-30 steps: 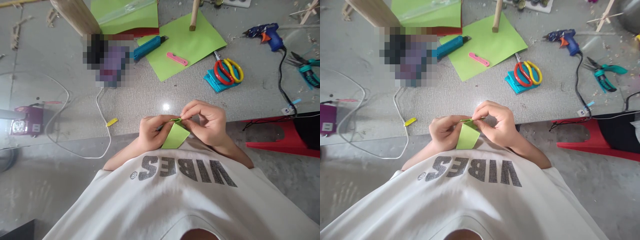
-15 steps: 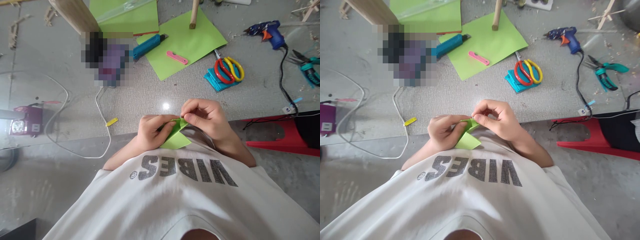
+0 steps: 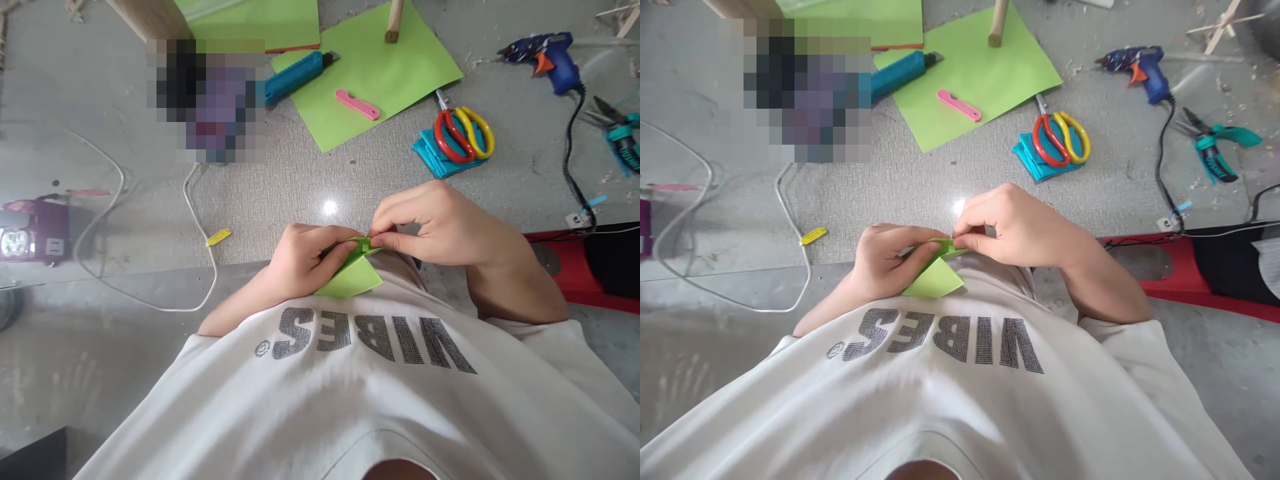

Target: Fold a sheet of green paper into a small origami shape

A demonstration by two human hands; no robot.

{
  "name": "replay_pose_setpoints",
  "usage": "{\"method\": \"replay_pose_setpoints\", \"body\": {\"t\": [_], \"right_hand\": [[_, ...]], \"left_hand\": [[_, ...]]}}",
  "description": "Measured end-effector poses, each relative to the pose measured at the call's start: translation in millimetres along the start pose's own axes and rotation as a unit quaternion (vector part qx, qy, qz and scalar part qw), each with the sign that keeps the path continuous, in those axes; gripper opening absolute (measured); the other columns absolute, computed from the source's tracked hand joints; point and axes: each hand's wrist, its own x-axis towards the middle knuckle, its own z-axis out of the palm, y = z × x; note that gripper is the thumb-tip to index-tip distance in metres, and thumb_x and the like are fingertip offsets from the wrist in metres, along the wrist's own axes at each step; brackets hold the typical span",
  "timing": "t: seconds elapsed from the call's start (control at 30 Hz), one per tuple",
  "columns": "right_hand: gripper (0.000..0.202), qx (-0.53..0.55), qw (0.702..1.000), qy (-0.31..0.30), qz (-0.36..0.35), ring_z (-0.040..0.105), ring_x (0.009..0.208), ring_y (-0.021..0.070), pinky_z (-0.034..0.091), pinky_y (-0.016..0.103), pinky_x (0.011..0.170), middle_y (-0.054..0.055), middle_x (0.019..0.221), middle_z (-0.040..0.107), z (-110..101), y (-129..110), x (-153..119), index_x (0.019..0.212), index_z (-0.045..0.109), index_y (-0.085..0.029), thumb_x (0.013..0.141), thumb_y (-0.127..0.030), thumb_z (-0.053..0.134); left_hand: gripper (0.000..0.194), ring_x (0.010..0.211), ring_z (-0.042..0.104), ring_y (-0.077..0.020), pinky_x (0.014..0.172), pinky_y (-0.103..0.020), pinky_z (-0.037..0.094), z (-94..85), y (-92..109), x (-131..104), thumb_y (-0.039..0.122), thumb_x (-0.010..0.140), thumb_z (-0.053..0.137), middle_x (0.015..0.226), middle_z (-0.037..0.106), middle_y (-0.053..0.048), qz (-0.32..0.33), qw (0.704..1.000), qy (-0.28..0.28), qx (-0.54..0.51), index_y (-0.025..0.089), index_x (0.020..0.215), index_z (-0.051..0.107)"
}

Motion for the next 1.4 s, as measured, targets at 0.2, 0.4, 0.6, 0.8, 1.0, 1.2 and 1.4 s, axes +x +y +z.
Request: {"method": "replay_pose_setpoints", "body": {"t": [0.2,0.4,0.6,0.8,1.0,1.2,1.4], "right_hand": [[0.026,0.024,1.0,-0.016,-0.003,0.075,0.068,0.018,0.056,0.037,0.06,-0.002,0.082,0.084,-2,3,4,0.082,0.082,-0.029,0.107,-0.025,0.089],[0.026,0.004,1.0,-0.018,-0.006,0.072,0.062,0.0153,0.051,0.034,0.055,-0.003,0.076,0.082,1,9,10,0.079,0.081,-0.028,0.101,-0.017,0.09],[0.012,0.003,0.997,0.069,0.028,0.076,0.073,0.0181,0.06,0.034,0.065,-0.001,0.086,0.085,-4,3,6,0.097,0.089,-0.03,0.106,-0.023,0.089],[0.008,-0.03,0.992,0.105,-0.071,0.088,0.112,0.0234,0.072,0.039,0.098,0.003,0.128,0.09,11,5,-4,0.112,0.085,-0.031,0.113,-0.024,0.082],[0.008,-0.022,0.973,0.21,-0.092,0.083,0.086,0.0174,0.065,0.03,0.079,0.001,0.098,0.089,42,11,-2,0.108,0.084,-0.026,0.114,-0.021,0.083],[0.022,0.034,0.977,0.204,-0.055,0.077,0.078,0.0167,0.058,0.03,0.071,0.003,0.092,0.087,52,15,-3,0.106,0.085,-0.023,0.12,-0.038,0.079],[0.029,-0.024,0.977,0.206,-0.052,0.069,0.076,0.0161,0.049,0.032,0.069,0.001,0.086,0.079,54,14,-5,0.098,0.073,-0.024,0.123,-0.036,0.07]], "left_hand": [[0.019,0.064,0.078,-0.0109,0.063,-0.02,0.056,-4.9,4,4,0.018,0.116,0.073,0.09,0.092,-0.001,-0.019,0.999,-0.041,-0.026,0.021,0.116,0.092],[0.022,0.062,0.073,-0.0139,0.062,-0.026,0.049,-10.8,4,13,0.03,0.118,0.071,0.081,0.086,0.0,-0.054,0.993,-0.097,0.04,0.024,0.11,0.09],[0.019,0.056,0.067,-0.0115,0.06,-0.026,0.049,-10.4,5,15,0.026,0.113,0.074,0.077,0.085,0.002,-0.059,0.998,-0.021,0.029,0.024,0.103,0.091],[0.019,0.057,0.066,-0.0092,0.059,-0.022,0.051,-6.5,6,11,0.021,0.109,0.075,0.076,0.085,0.002,-0.061,0.995,0.054,0.05,0.021,0.099,0.091],[0.017,0.051,0.061,-0.0068,0.056,-0.021,0.049,-7.1,6,10,0.022,0.11,0.078,0.073,0.083,0.002,-0.017,0.998,0.051,0.035,0.021,0.099,0.091],[0.015,0.053,0.064,-0.0076,0.055,-0.021,0.049,-2.5,7,7,0.02,0.108,0.079,0.074,0.084,0.001,-0.044,0.997,0.056,0.007,0.02,0.099,0.091],[0.041,0.058,0.07,-0.0118,0.055,-0.024,0.051,-9.9,13,7,0.045,0.124,0.064,0.076,0.084,-0.003,-0.106,0.991,-0.004,-0.087,0.019,0.11,0.092]]}}
